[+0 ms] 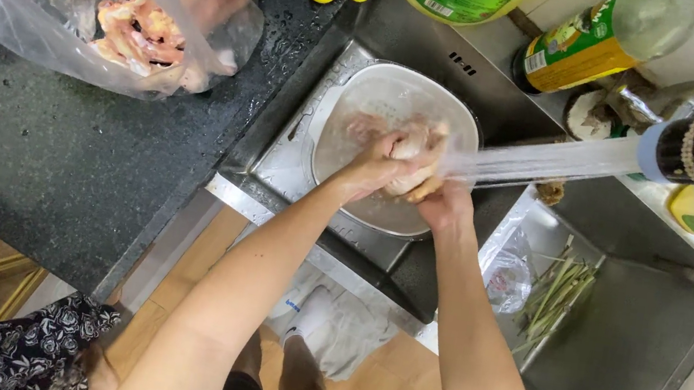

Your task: The person washes raw chicken pieces in a white colander set in the sink, rubbing and turning the pieces under running tap water. They then sprinkle salt from a blue-lidded container over the chicken and continue rubbing and turning the pieces in the colander.

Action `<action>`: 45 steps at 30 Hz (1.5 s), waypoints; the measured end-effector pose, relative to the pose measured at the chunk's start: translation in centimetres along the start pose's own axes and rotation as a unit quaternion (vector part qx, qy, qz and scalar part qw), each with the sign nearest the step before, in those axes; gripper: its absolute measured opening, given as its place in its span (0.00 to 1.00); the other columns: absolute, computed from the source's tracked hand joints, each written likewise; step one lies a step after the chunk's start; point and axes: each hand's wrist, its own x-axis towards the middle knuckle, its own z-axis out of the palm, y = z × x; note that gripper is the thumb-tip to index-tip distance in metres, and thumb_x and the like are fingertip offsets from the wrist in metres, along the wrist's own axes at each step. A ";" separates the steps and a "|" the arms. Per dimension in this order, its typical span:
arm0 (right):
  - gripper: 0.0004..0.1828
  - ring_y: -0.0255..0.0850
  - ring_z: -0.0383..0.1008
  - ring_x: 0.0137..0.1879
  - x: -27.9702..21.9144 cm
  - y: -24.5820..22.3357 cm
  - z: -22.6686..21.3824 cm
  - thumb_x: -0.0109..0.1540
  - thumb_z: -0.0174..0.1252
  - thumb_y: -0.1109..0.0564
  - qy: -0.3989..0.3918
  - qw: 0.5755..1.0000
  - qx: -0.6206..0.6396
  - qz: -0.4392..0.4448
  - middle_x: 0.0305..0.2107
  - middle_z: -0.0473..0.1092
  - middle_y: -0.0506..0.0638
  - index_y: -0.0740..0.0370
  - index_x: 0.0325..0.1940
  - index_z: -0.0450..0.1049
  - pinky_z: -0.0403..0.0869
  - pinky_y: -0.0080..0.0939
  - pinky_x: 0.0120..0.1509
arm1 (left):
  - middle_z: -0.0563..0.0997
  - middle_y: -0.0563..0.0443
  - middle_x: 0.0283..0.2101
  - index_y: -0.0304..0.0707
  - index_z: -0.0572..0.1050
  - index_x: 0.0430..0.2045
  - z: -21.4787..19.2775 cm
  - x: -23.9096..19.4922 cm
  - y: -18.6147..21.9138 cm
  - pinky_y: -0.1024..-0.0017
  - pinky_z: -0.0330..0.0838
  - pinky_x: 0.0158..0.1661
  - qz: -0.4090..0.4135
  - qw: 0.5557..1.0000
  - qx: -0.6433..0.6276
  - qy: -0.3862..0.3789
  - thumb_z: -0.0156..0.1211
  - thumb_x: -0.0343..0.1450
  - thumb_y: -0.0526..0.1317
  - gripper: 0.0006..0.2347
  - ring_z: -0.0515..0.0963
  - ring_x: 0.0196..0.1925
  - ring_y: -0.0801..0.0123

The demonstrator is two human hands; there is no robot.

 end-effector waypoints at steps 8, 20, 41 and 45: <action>0.21 0.56 0.72 0.64 -2.5 0.0 3.1 0.70 0.47 0.50 0.072 0.989 -0.119 -0.053 0.62 0.65 0.60 0.59 0.66 0.60 0.77 0.67 0.65 | 0.80 0.38 0.54 0.25 0.76 0.52 -0.5 0.5 -1.0 0.72 0.77 0.53 -0.129 0.987 -0.063 -0.076 0.70 0.68 0.41 0.21 0.82 0.55 0.62; 0.16 0.65 0.70 0.41 -2.9 -0.5 -1.7 0.73 0.49 0.63 -0.027 0.962 -0.269 -0.019 0.37 0.74 0.65 0.82 0.57 0.70 0.71 0.56 0.39 | 0.83 0.45 0.36 0.29 0.82 0.37 3.3 2.3 -2.2 0.65 0.76 0.42 0.137 0.943 0.268 0.145 0.64 0.65 0.32 0.09 0.84 0.41 0.64; 0.30 0.38 0.73 0.56 -14.6 -21.0 5.3 0.66 0.45 0.71 0.004 0.877 -0.324 -0.355 0.63 0.65 0.50 0.55 0.72 0.61 0.82 0.40 0.52 | 0.87 0.43 0.38 0.31 0.83 0.35 6.2 -1.1 1.9 0.70 0.75 0.41 0.186 0.910 0.370 0.019 0.64 0.68 0.34 0.06 0.85 0.39 0.64; 0.39 0.38 0.75 0.58 -16.9 -21.6 5.9 0.63 0.44 0.72 -0.012 0.886 -0.302 -0.353 0.65 0.64 0.48 0.48 0.77 0.53 0.78 0.39 0.50 | 0.86 0.47 0.37 0.33 0.82 0.41 5.6 -1.2 3.4 0.73 0.77 0.38 0.074 0.939 0.334 -0.017 0.59 0.74 0.38 0.09 0.85 0.36 0.68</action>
